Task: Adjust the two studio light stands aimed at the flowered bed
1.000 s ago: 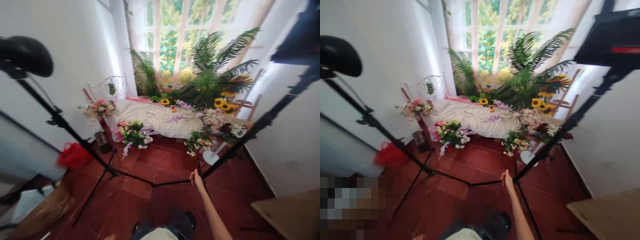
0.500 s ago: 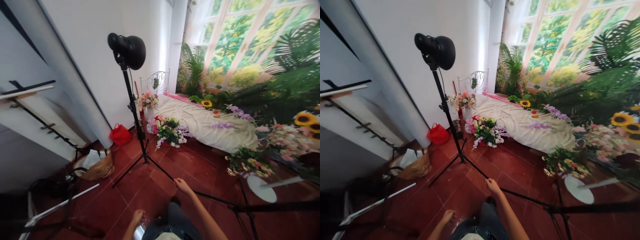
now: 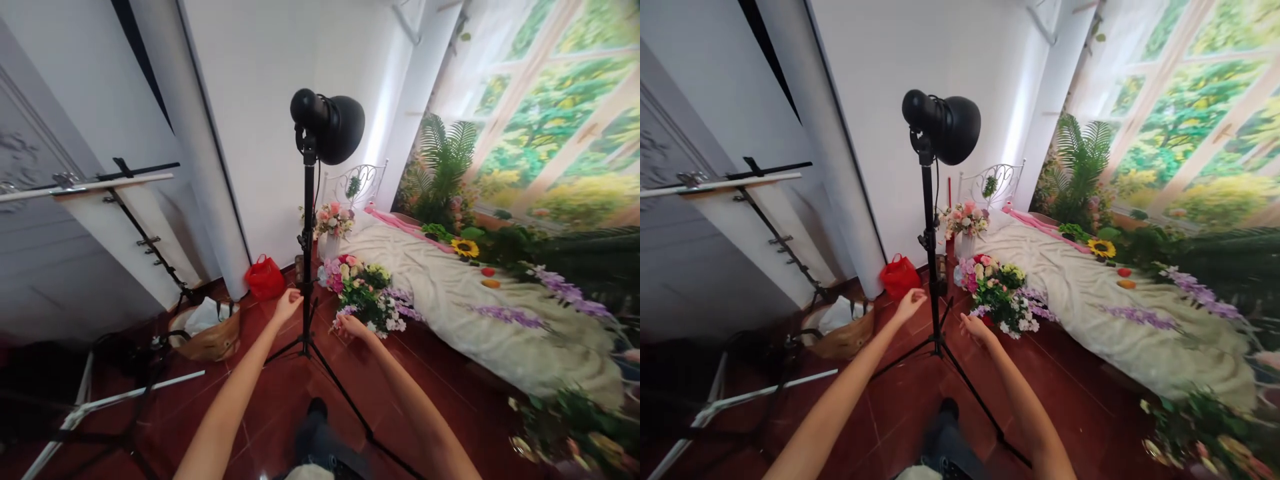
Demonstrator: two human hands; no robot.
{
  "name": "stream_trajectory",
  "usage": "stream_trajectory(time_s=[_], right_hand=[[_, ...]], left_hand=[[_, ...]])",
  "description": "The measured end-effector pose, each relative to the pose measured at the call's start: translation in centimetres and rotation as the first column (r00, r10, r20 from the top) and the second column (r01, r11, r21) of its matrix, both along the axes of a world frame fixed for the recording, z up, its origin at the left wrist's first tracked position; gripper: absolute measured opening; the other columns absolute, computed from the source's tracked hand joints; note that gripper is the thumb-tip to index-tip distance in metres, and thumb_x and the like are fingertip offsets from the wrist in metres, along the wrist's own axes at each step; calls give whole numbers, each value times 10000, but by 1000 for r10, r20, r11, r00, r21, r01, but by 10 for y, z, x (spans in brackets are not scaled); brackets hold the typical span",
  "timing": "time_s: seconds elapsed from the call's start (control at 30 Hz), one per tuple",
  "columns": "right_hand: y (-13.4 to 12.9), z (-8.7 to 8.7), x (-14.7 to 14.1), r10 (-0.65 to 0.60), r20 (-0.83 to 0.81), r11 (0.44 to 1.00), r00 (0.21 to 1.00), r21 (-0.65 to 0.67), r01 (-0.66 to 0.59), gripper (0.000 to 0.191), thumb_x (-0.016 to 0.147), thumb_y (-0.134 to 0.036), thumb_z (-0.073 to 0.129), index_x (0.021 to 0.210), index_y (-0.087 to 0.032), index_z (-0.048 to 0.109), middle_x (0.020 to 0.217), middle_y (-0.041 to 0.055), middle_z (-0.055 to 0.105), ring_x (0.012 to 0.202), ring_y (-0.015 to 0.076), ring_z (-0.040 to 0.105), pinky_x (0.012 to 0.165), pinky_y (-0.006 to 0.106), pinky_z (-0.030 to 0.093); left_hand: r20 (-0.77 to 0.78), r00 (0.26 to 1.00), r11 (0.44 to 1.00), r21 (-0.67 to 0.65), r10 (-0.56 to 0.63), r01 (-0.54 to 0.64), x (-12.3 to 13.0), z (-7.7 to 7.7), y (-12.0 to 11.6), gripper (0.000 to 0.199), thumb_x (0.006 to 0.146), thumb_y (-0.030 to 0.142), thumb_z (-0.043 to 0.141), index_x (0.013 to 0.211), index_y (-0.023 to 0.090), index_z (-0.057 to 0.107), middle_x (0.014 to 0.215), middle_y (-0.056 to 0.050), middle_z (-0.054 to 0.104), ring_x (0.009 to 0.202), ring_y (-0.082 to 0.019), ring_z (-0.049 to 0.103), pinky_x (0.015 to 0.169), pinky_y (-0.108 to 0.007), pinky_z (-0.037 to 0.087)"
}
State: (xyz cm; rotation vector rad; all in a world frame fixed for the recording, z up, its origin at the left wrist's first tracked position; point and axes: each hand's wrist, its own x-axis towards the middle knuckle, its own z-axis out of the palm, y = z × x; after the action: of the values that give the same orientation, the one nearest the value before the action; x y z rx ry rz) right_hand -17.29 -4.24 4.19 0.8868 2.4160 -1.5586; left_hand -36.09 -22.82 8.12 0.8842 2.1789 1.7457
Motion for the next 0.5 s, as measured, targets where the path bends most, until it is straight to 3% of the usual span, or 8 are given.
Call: stream_trajectory(time_s=[0.1,0.2,0.27,0.33,0.5], right_hand=[[19,20,-63,52,-23,998,998,45,-51,543,950,-534,277,790,-135,609,574,27,618,409,89,494,438,186,393],[38,31,-116,25,-44,994,999,111,-20,590,962,-535,175,914,-141,611,609,34,639,417,89,503,468,191,416],[48,32,-146,12,-27,990,1000,139,-8,647,966,-519,102,930,-129,616,603,48,642,414,99,507,481,206,432],[57,29,-173,27,21,987,999,159,-31,707,961,-518,81,810,-114,640,555,68,623,411,118,514,498,233,452],[71,16,-220,67,84,964,994,251,-86,676,937,-536,239,506,-152,591,421,69,518,493,171,561,597,267,461]], left_hand=[[-112,991,987,149,78,-61,-34,65,57,523,637,343,736,1096,177,547,1103,-108,635,966,-184,614,870,-350,483],[-96,991,962,265,88,-60,-50,103,102,459,647,380,735,1028,171,588,1046,-106,665,957,-198,634,871,-352,490],[-47,995,946,318,85,-66,-54,112,120,351,679,414,703,913,162,631,920,-92,694,871,-197,659,833,-344,506],[-9,995,935,344,97,-87,-56,113,130,301,697,435,679,805,156,646,800,-77,696,781,-191,666,766,-321,520],[62,986,929,332,152,-164,-62,107,139,292,654,431,703,632,164,588,575,-17,613,555,-146,591,560,-251,476]])
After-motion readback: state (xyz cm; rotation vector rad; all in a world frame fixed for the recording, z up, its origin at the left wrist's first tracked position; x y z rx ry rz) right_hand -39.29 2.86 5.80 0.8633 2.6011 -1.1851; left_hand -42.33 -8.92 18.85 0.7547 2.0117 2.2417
